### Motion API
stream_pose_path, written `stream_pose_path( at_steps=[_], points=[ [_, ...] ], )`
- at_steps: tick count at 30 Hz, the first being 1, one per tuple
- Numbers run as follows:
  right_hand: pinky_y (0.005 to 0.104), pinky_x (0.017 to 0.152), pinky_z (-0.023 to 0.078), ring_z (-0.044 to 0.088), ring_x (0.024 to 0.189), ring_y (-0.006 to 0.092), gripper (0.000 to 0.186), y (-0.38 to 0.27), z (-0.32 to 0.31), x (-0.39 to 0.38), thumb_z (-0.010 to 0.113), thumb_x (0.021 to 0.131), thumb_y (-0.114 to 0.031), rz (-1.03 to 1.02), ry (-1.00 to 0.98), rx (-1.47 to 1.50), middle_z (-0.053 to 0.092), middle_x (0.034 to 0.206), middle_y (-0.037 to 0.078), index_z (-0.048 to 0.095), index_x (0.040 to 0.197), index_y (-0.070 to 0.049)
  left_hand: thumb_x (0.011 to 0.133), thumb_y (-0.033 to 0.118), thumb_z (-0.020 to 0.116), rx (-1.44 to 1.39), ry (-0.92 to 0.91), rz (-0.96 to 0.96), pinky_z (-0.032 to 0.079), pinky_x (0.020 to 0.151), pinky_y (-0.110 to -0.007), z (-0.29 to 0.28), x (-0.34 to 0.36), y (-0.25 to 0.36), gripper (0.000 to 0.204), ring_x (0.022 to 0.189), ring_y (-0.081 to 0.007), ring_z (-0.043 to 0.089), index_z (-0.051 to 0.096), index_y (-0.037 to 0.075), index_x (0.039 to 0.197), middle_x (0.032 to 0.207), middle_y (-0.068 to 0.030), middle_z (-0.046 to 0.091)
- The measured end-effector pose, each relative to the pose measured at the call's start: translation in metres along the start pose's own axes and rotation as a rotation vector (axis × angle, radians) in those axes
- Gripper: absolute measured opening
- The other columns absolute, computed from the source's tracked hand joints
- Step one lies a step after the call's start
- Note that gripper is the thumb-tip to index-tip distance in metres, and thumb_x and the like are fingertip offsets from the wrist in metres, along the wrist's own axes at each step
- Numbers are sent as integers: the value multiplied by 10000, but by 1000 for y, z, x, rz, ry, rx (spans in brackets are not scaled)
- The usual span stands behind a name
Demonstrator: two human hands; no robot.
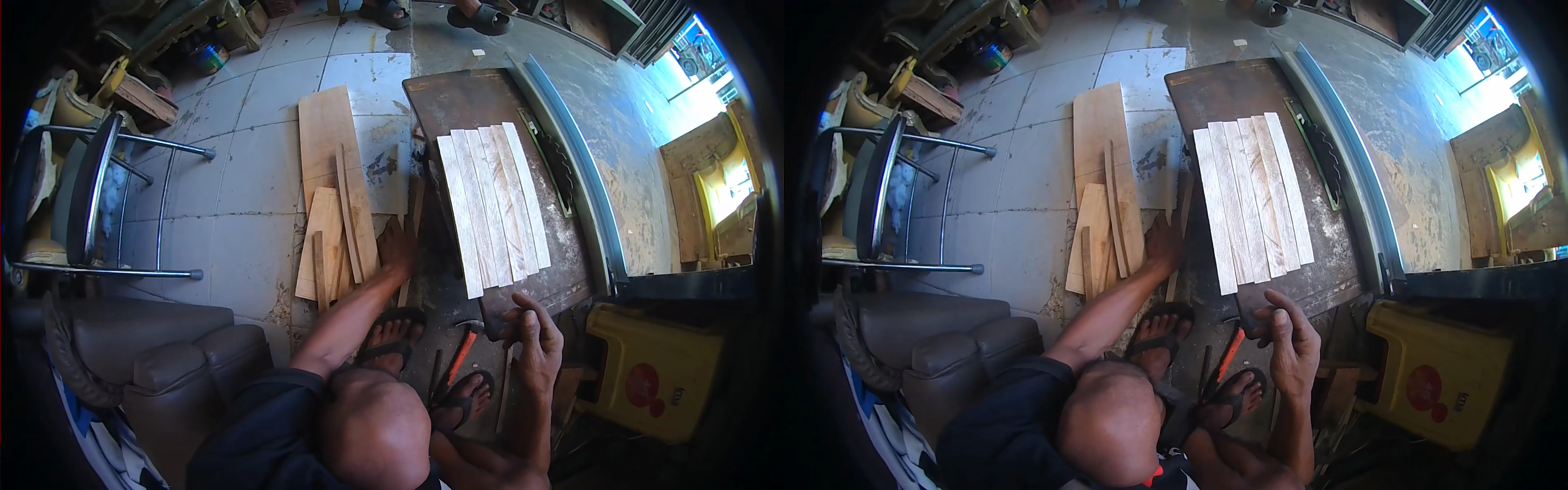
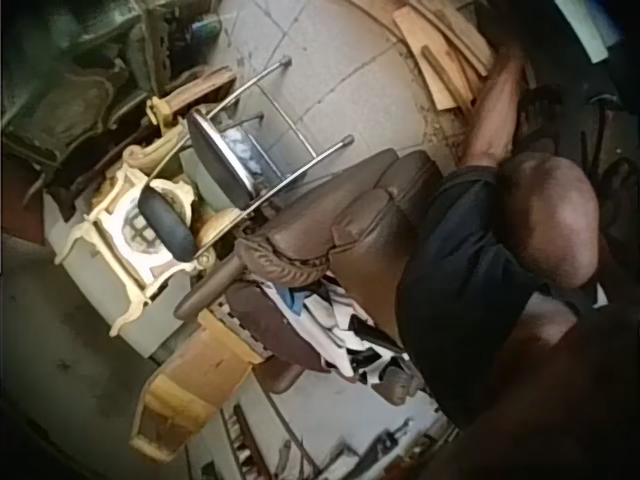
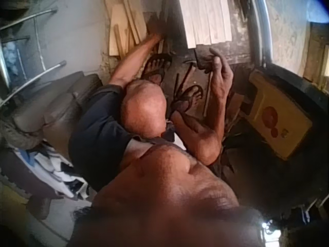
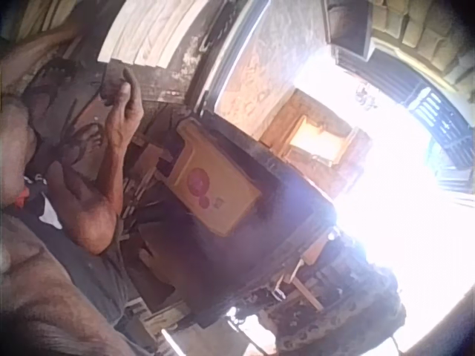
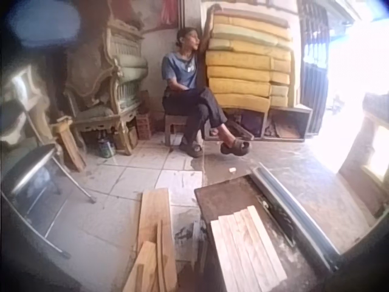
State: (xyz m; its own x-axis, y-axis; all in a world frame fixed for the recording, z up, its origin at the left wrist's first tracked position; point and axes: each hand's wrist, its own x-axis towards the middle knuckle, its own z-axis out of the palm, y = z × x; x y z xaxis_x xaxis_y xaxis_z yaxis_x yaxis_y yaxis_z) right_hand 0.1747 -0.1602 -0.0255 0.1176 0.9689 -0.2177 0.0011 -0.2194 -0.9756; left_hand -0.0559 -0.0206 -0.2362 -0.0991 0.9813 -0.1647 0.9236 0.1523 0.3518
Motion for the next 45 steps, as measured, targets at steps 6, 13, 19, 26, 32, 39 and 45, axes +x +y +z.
stream_pose_path(
  at_steps=[6,13,19,26,32,39,45],
  points=[
    [240,663,486,622,772,85,342,1,-8,-3,588,1089,-228,13,51,-18,713,954,55,679,1299,25,954,163,689,-511,161,4,513,918,-553,-2,-11,-16,476,1121,-531,610,431,23,1328,1234,-364,566],
    [244,670,485,647,796,95,321,2,-11,-3,601,1080,-202,12,-11,-76,710,947,48,681,1292,25,944,67,701,-766,341,-96,565,549,-400,-125,-5,-48,510,688,-297,698,345,76,1309,1016,-225,656],
    [245,669,480,651,805,98,308,2,-6,0,607,1076,-192,18,-12,-62,709,946,47,688,1279,25,953,129,715,-503,247,-190,587,751,-428,-152,37,-120,525,904,-314,702,419,42,1378,1172,-240,640],
    [244,671,467,622,788,93,299,0,-8,-3,616,1072,-186,102,28,-145,685,920,34,690,1272,24,946,250,723,-196,480,-137,439,1072,-492,-112,-57,-162,581,1247,-418,539,493,-28,1401,1290,-267,566],
    [247,669,475,604,763,91,305,4,-12,10,614,1075,-193,85,55,-152,669,910,33,689,1269,30,899,229,774,-422,125,-441,512,924,-474,-52,-218,-129,661,1130,-372,599,442,-91,1373,1196,-256,592],
    [248,664,476,594,754,91,298,6,-3,17,614,1075,-191,60,27,-130,666,907,37,693,1258,31,987,126,646,-1296,-230,-490,605,702,-332,-69,-201,-154,389,783,-193,719,525,-29,1323,1041,-151,726],
    [241,656,468,589,749,81,296,12,-10,14,608,1076,-183,84,49,-80,672,914,37,694,1262,30,1026,227,613,-1425,-279,-473,618,690,-350,-109,-185,-139,422,768,-208,706,508,-9,1359,1055,-159,708]
  ],
)
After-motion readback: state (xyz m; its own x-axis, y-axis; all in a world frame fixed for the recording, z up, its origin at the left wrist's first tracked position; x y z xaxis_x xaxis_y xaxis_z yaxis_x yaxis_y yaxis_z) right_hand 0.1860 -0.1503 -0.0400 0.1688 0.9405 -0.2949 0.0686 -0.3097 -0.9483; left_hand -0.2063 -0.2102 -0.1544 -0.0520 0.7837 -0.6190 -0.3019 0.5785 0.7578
